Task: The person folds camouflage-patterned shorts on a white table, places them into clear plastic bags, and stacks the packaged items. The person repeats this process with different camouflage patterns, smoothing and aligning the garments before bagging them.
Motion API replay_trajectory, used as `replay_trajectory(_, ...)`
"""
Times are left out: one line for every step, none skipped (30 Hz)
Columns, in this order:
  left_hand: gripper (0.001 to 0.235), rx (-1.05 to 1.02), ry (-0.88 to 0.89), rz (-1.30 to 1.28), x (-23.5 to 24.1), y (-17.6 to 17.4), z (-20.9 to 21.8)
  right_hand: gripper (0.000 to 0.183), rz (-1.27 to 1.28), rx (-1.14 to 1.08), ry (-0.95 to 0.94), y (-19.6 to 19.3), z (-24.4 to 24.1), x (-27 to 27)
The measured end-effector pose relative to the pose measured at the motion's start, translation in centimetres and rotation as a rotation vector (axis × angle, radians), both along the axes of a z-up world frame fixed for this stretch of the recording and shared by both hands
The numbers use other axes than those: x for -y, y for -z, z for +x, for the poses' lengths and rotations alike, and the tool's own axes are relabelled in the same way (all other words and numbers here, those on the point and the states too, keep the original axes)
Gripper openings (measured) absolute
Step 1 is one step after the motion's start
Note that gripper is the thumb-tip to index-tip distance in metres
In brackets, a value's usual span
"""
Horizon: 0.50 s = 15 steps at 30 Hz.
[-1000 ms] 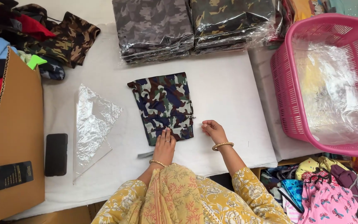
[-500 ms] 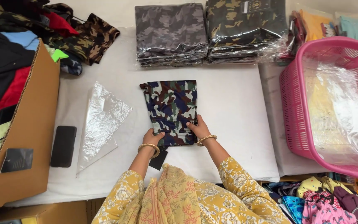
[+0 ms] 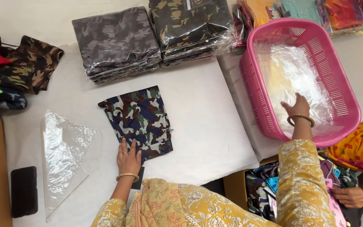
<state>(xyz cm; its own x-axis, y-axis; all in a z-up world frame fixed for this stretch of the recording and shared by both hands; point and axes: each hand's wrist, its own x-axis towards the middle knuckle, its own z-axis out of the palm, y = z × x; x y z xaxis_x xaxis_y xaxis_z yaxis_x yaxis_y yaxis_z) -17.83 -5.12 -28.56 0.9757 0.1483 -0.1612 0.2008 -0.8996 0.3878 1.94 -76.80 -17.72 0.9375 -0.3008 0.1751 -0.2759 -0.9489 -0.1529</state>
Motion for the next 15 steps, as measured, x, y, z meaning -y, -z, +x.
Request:
replay_trajectory(0.055, 0.024, -0.009, 0.021, 0.3, -0.1, -0.2, 0.101, -0.268, -0.227, -0.085, 3.1, 0.0, 3.9)
replay_trajectory(0.055, 0.028, -0.013, 0.025, 0.2, -0.1, -0.2, 0.101, -0.265, -0.223, -0.089, 3.6, -0.4, 3.1)
replay_trajectory(0.056, 0.03, -0.005, 0.018, 0.2, -0.1, -0.2, 0.099, -0.012, -0.386, 0.047, 4.1, -0.8, 2.3)
replay_trajectory(0.056, 0.033, 0.003, 0.015, -0.1, -0.2, -0.3, 0.101, 0.244, -0.544, 0.187, 4.8, -1.3, 1.3)
replay_trajectory(0.056, 0.037, -0.001, 0.022, -0.1, -0.1, -0.1, 0.101, 0.25, -0.541, 0.181, 4.4, -0.5, 0.3)
replay_trajectory(0.056, 0.044, 0.014, 0.025, -0.2, 0.1, -0.2, 0.085, 0.245, -0.683, 0.245, 4.0, -0.6, -0.5)
replay_trajectory(0.056, 0.052, 0.029, 0.028, -0.3, 0.2, -0.3, 0.076, 0.237, -0.827, 0.304, 3.6, -0.7, -1.4)
replay_trajectory(0.056, 0.059, 0.034, 0.028, -0.2, 0.2, -0.1, 0.076, 0.24, -0.82, 0.307, 4.5, -0.5, -0.7)
replay_trajectory(0.056, 0.046, 0.024, 0.045, -0.2, 0.2, 0.0, 0.055, 0.146, -0.754, 0.135, 5.4, -0.4, -0.1)
replay_trajectory(0.056, 0.03, 0.009, 0.06, -0.1, 0.3, -0.3, 0.036, 0.045, -0.687, -0.039, 6.3, -0.1, 0.5)
replay_trajectory(0.056, 0.033, 0.007, 0.057, 0.1, 0.2, -0.2, 0.036, 0.041, -0.684, -0.04, 4.3, -0.4, -1.0)
replay_trajectory(0.056, 0.024, 0.002, 0.052, 0.1, 0.0, -0.1, 0.04, 0.006, -0.656, -0.03, 2.6, -0.8, -2.7)
replay_trajectory(0.055, 0.015, -0.002, 0.047, 0.0, -0.2, -0.2, 0.045, -0.03, -0.627, -0.022, 0.9, -1.4, -4.3)
replay_trajectory(0.055, 0.023, -0.002, 0.047, 0.1, 0.0, -0.2, 0.045, -0.03, -0.62, -0.022, 1.0, -1.3, -4.0)
replay_trajectory(0.055, 0.027, -0.006, 0.037, 0.1, 0.2, -0.4, 0.058, 0.044, -0.631, 0.01, 1.1, -1.2, -3.8)
